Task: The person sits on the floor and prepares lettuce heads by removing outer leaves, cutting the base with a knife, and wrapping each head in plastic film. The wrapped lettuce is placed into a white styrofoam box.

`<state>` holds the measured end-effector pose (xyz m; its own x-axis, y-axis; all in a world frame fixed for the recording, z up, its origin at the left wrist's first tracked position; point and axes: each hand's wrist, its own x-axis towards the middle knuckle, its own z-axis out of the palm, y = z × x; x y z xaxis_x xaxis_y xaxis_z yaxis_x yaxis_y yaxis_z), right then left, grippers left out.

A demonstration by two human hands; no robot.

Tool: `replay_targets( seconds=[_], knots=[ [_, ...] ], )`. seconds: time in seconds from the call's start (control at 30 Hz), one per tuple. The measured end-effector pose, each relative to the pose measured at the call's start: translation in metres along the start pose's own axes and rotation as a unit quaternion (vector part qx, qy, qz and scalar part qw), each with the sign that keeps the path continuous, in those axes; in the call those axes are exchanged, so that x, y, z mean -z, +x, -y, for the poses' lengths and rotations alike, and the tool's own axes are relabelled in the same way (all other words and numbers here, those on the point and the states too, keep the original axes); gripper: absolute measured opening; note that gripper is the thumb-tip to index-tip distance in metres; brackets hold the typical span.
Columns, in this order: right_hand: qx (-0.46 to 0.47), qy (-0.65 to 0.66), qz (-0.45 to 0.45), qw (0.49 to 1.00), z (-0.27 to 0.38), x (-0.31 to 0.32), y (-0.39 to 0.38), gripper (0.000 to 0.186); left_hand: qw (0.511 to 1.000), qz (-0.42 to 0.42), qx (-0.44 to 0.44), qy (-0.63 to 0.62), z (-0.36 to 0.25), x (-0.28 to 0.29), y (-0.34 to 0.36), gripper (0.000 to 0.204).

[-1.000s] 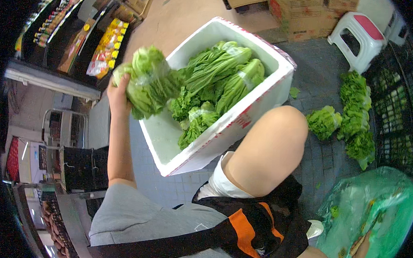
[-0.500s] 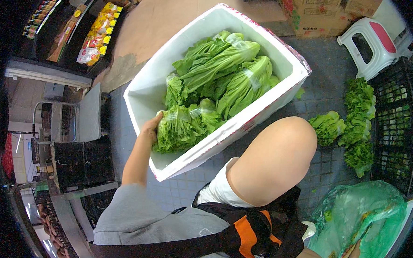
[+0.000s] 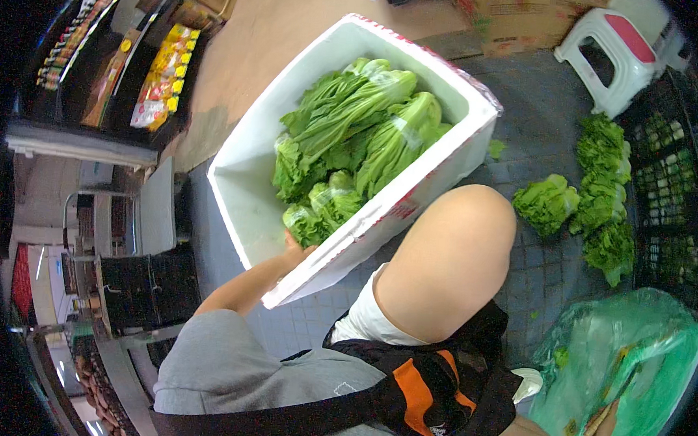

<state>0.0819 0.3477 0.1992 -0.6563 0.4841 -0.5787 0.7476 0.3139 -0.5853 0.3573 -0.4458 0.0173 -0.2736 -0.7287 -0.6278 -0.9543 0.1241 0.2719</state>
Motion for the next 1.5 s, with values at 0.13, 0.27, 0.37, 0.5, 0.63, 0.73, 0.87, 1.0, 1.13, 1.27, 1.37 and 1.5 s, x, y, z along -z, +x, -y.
replay_targets(
  seconds=[0.13, 0.27, 0.37, 0.5, 0.63, 0.73, 0.87, 1.0, 1.13, 1.27, 1.37, 1.5],
  knots=[
    [-0.004, 0.073, 0.065, 0.995, 0.006, -0.008, -0.011, 0.045, 0.963, 0.258, 0.029, 0.074, -0.094, 0.108, -0.062, 0.103],
    [0.01, -0.004, 0.021, 1.0, 0.033, -0.017, -0.031, 0.048, 0.894, -0.225, -0.366, 0.129, -0.2, 0.131, -0.082, 0.062],
    [-0.017, 0.015, 0.026, 0.999, 0.021, -0.01, -0.017, 0.052, 0.841, 0.002, -0.536, -0.077, -0.34, 0.086, -0.14, 0.044],
    [-0.033, 0.058, 0.029, 0.997, 0.028, -0.014, -0.022, 0.052, 0.757, 0.24, -0.599, 0.103, -0.493, -0.032, -0.147, 0.044],
    [-0.023, 0.077, 0.01, 0.997, 0.019, -0.016, -0.02, 0.05, 0.828, 0.274, -0.371, 0.319, -0.575, -0.166, -0.094, 0.069],
    [-0.044, 0.099, 0.01, 0.994, 0.019, -0.018, -0.017, 0.052, 0.85, 0.22, -0.361, 0.314, -0.568, -0.24, -0.027, 0.098],
    [-0.055, 0.108, 0.027, 0.992, 0.02, -0.01, -0.013, 0.054, 0.901, 0.288, -0.253, 0.204, -0.563, -0.293, -0.021, 0.101],
    [-0.042, 0.102, 0.034, 0.993, 0.013, -0.005, -0.011, 0.057, 0.937, 0.253, -0.207, 0.126, -0.556, -0.327, -0.042, 0.097],
    [-0.04, 0.111, 0.05, 0.992, 0.015, -0.006, -0.01, 0.057, 0.917, 0.323, -0.216, 0.089, -0.541, -0.324, -0.027, 0.088],
    [-0.026, 0.107, 0.052, 0.993, 0.019, -0.007, -0.009, 0.055, 0.861, 0.335, -0.379, 0.049, -0.518, -0.317, -0.026, 0.099],
    [-0.028, 0.126, 0.048, 0.99, 0.015, -0.009, -0.016, 0.05, 0.825, 0.289, -0.476, 0.102, -0.529, -0.287, -0.077, 0.094],
    [0.054, 0.145, 0.057, 0.986, 0.024, -0.003, -0.032, 0.041, 0.688, 0.443, -0.575, 0.021, -0.559, -0.228, -0.177, 0.095]
  ],
)
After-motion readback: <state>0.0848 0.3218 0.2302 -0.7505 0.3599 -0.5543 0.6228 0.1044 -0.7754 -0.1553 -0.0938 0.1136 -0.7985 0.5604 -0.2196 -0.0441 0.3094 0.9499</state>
